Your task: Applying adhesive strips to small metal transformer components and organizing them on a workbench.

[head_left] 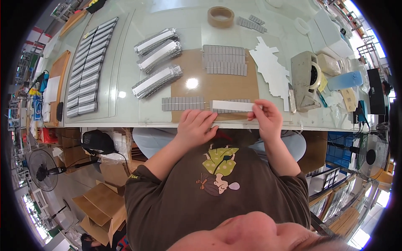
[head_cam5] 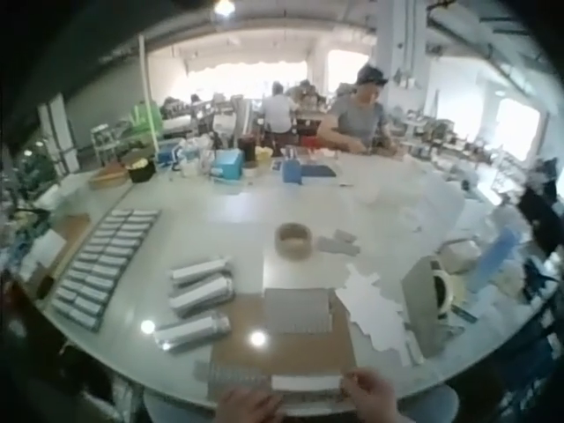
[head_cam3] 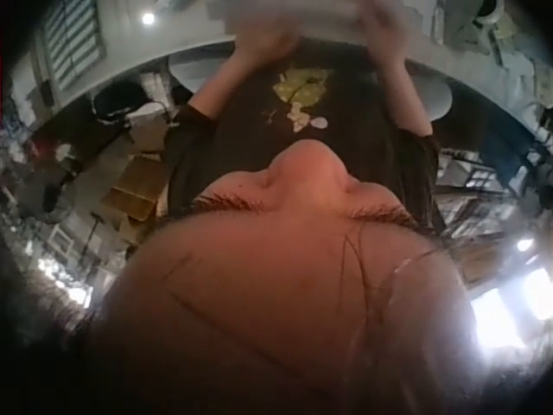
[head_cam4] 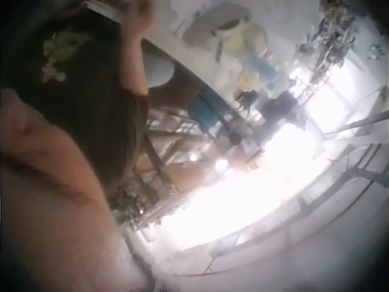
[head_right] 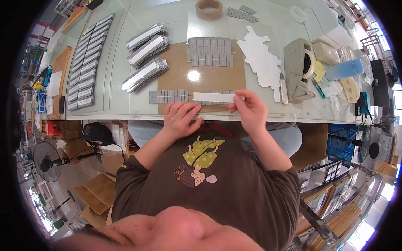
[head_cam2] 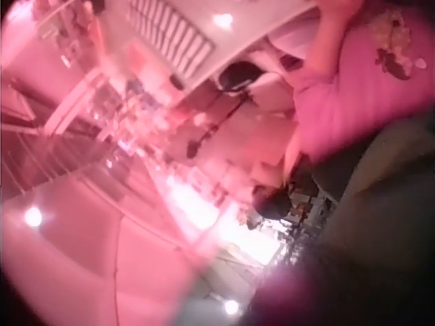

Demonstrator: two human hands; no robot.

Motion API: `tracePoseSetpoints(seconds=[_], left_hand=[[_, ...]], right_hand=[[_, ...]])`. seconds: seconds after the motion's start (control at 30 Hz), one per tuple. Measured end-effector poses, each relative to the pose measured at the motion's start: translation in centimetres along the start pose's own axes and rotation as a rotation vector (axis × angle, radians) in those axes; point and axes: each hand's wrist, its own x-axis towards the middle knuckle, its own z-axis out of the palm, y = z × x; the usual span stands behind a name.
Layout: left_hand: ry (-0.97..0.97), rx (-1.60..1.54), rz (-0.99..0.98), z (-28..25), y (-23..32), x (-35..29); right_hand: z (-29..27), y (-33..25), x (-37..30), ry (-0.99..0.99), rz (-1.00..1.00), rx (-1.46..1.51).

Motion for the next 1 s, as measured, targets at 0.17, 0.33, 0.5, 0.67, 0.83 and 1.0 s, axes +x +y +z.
tracePoseSetpoints(seconds=[0.17, 0.33, 0.5, 0.67, 0.83, 1.0], left_hand=[[0.001, -0.004, -0.006, -0.1, 0.0, 0.0], [0.012, -0.018, -0.01, -0.1, -0.1, 0.1], [0.014, -0.029, -0.02, -0.1, -0.1, 0.1], [0.007, -0.028, -0.019, -0.1, -0.1, 0.1], [-0.008, -0.016, -0.017, -0.1, 0.0, 0.1], [-0.017, -0.034, -0.03, 0.0, 0.0, 0.0]], right_hand=[[0.8, 1.1, 1.8, 0.037, 0.37, -0.059], [0.1, 1.6, 2.1, 0.012, 0.42, -0.152], [0.2, 1.4, 2.4, -0.015, 0.446, -0.187], [0.1, 1.8, 2.4, -0.007, 0.439, -0.196], [0.2, 1.7, 2.5, -0.014, 0.447, -0.215], [0.2, 1.5, 2.6, -0.021, 0.454, -0.223]])
